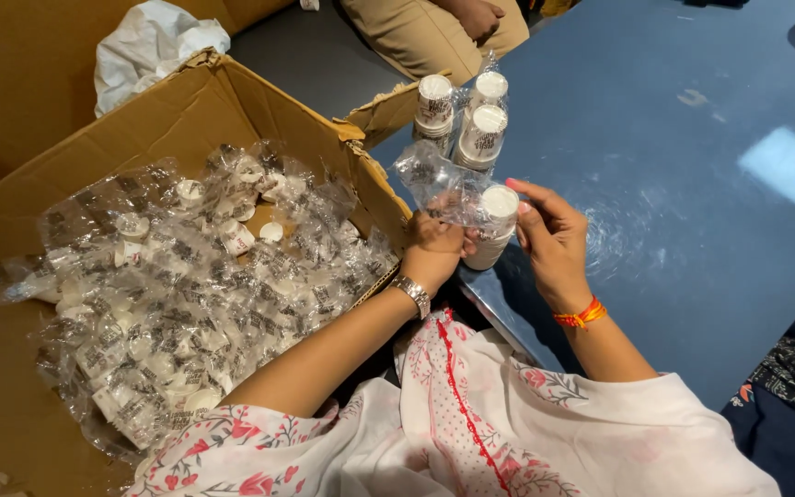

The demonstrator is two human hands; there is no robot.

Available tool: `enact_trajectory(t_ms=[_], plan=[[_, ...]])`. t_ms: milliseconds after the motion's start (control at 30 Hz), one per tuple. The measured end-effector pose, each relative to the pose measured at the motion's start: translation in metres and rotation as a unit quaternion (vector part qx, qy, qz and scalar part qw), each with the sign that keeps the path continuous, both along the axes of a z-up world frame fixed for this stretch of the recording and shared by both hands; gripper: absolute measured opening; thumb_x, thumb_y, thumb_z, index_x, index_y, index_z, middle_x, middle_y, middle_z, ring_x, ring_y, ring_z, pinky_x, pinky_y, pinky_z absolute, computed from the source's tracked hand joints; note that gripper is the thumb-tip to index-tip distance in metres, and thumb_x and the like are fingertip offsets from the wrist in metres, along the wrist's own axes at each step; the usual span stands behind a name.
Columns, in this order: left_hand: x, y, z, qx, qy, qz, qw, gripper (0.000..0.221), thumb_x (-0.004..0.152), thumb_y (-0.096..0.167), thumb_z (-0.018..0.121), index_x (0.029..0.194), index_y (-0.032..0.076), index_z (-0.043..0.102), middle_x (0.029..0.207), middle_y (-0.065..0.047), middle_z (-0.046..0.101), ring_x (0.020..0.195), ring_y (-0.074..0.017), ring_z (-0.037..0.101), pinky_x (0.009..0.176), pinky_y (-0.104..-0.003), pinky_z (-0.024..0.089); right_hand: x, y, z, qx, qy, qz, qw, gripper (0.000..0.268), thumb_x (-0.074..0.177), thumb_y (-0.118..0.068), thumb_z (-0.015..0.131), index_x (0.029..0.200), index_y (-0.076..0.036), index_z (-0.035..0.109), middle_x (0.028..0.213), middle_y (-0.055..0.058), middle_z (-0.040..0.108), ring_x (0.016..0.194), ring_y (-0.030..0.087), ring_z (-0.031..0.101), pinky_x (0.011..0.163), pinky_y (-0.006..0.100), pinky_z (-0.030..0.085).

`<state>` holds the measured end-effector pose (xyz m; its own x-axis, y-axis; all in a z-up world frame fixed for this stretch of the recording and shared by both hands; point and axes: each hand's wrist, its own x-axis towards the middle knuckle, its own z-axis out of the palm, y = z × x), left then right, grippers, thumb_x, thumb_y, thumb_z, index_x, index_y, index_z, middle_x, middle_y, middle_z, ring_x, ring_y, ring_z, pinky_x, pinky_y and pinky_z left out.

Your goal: The person organizes and stacks small white paper cups from a large cardboard box, occasionally placing stacks into clear plastic bags by hand.

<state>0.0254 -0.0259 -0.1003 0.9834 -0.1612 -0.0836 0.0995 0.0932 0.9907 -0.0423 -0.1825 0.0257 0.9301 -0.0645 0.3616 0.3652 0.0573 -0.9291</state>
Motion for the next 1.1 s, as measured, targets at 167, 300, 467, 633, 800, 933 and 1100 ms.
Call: enact_trajectory(t_ms=[167,300,467,633,800,933,1100], plan=[[-0.029,0.007,0.085,0.033,-0.043,0.037,0.998,0.016,0.1,0.013,0.058,0.107,-0.001,0.058,0.084,-0.008,0.07,0.056,-0.0131,0.069,0.046,-0.024,0.052,0.004,-0.002,-0.008,0.002,0.021,-0.002,1.0,0.026,0.106,-0.013,0.061,0.128,0.0,0.069,0.076,-0.006,0.055,0.062,0.001,0.039,0.054,0.02,0.03],[-0.04,0.011,0.109,0.043,-0.082,0.029,0.995,0.015,0.101,0.013,0.055,0.107,-0.001,0.056,0.089,-0.008,0.069,0.055,-0.0144,0.07,0.046,-0.026,0.055,0.007,-0.002,-0.013,0.006,0.028,0.001,1.0,0.026,0.106,-0.01,0.059,0.126,0.002,0.069,0.083,-0.006,0.061,0.065,0.0,0.041,0.057,0.019,0.033],[-0.038,0.011,0.107,0.072,-0.035,0.003,0.997,0.019,0.105,0.017,0.049,0.109,-0.001,0.054,0.084,-0.013,0.071,0.055,-0.0155,0.07,0.047,-0.027,0.057,0.01,-0.006,-0.021,0.006,0.035,0.002,0.999,0.025,0.106,-0.008,0.058,0.125,0.003,0.069,0.086,-0.006,0.063,0.068,0.0,0.044,0.06,0.019,0.037],[-0.041,0.011,0.107,0.084,-0.021,-0.017,0.996,0.022,0.107,0.018,0.046,0.11,-0.003,0.051,0.085,-0.014,0.07,0.057,-0.016,0.072,0.049,-0.028,0.059,0.008,-0.005,-0.02,0.007,0.038,0.004,0.999,0.025,0.106,-0.007,0.057,0.125,0.004,0.069,0.087,-0.005,0.064,0.069,0.0,0.045,0.061,0.02,0.038],[-0.042,0.011,0.111,0.099,0.002,-0.026,0.995,0.021,0.105,0.018,0.046,0.112,-0.001,0.05,0.086,-0.012,0.07,0.059,-0.016,0.073,0.052,-0.027,0.06,0.01,-0.003,-0.012,0.012,0.044,0.013,0.999,0.024,0.104,-0.006,0.054,0.121,0.005,0.068,0.102,0.001,0.072,0.086,0.004,0.064,0.077,0.021,0.054],[-0.044,0.012,0.108,0.122,-0.01,-0.026,0.992,0.022,0.105,0.018,0.046,0.112,-0.002,0.05,0.085,-0.012,0.071,0.06,-0.0167,0.074,0.052,-0.027,0.06,0.017,-0.014,-0.04,0.019,0.057,0.016,0.998,0.026,0.107,-0.006,0.056,0.125,0.006,0.07,0.102,0.005,0.071,0.085,0.007,0.06,0.075,0.024,0.05],[-0.041,0.012,0.099,0.203,-0.013,-0.056,0.977,0.026,0.106,0.021,0.045,0.112,-0.002,0.054,0.084,-0.019,0.076,0.063,-0.0166,0.075,0.057,-0.029,0.06,0.016,-0.012,-0.028,0.039,0.061,0.03,0.997,0.025,0.105,-0.007,0.055,0.122,0.006,0.069,0.106,0.007,0.074,0.093,0.01,0.068,0.083,0.026,0.056]])
